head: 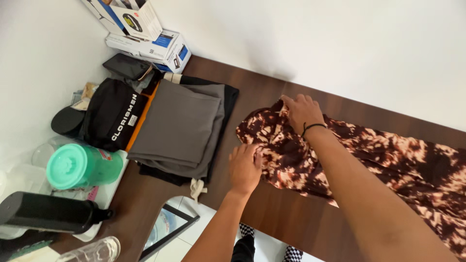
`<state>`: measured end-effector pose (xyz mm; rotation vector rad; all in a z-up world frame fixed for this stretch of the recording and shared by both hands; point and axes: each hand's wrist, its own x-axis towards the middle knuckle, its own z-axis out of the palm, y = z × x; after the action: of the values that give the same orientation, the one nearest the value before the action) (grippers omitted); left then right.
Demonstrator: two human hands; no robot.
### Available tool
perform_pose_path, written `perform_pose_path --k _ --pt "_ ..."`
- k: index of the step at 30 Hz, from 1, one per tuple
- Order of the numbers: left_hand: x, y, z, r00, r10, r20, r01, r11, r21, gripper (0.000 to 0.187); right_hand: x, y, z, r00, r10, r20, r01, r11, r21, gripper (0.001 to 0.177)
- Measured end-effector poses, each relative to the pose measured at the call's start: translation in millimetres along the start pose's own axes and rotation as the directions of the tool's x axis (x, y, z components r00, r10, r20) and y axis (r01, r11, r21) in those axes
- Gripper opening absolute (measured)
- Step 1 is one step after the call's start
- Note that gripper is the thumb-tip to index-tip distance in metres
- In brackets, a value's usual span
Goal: The person picks up a shirt, spreads it out on a table, and folds the sides and bottom until it is a square.
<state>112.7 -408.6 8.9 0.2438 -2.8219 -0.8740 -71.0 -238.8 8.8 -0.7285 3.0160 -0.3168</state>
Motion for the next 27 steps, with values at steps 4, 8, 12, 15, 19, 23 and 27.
perform_pose_path --k 4,8,12,15,19,23,27 --pt "36.3 -14.0 -2.3 0.967 0.118 -0.227 -0.092 0.988 0.122 0.050 25.4 -2.0 2.6 0.997 -0.055 0.062 0.067 0.974 -0.218 0.027" --pt "57.2 -17.2 -16.7 0.980 -0.174 0.092 0.161 0.978 0.134 0.031 43.5 -17.0 3.9 1.000 0.011 0.023 -0.007 0.988 -0.156 0.023" --pt "71.9 -14.6 -18.5 0.999 -0.024 -0.026 0.025 0.999 0.045 0.039 47.9 -34.6 17.9 1.000 0.012 0.018 -0.008 0.980 -0.199 0.026" --pt "109.7 -16.8 -1.4 0.938 0.252 -0.238 -0.232 0.967 0.109 0.045 37.2 -37.4 19.6 0.998 -0.001 -0.058 -0.006 0.994 -0.111 0.030" --pt "160.3 -21.8 9.1 0.966 0.195 0.168 -0.205 0.978 0.047 0.028 30.7 -42.1 13.2 0.992 -0.040 -0.123 0.031 0.997 -0.076 0.034" --pt "183.3 -35.4 13.0 0.857 -0.106 0.505 0.208 0.966 -0.151 0.030 30.6 -40.1 14.5 0.995 0.005 -0.103 -0.015 0.996 -0.092 0.031" --pt "197.4 -60.1 26.5 0.696 -0.259 0.670 0.713 0.354 -0.605 0.032 29.9 -34.5 21.4 0.989 0.079 -0.123 -0.084 0.996 -0.043 0.018"
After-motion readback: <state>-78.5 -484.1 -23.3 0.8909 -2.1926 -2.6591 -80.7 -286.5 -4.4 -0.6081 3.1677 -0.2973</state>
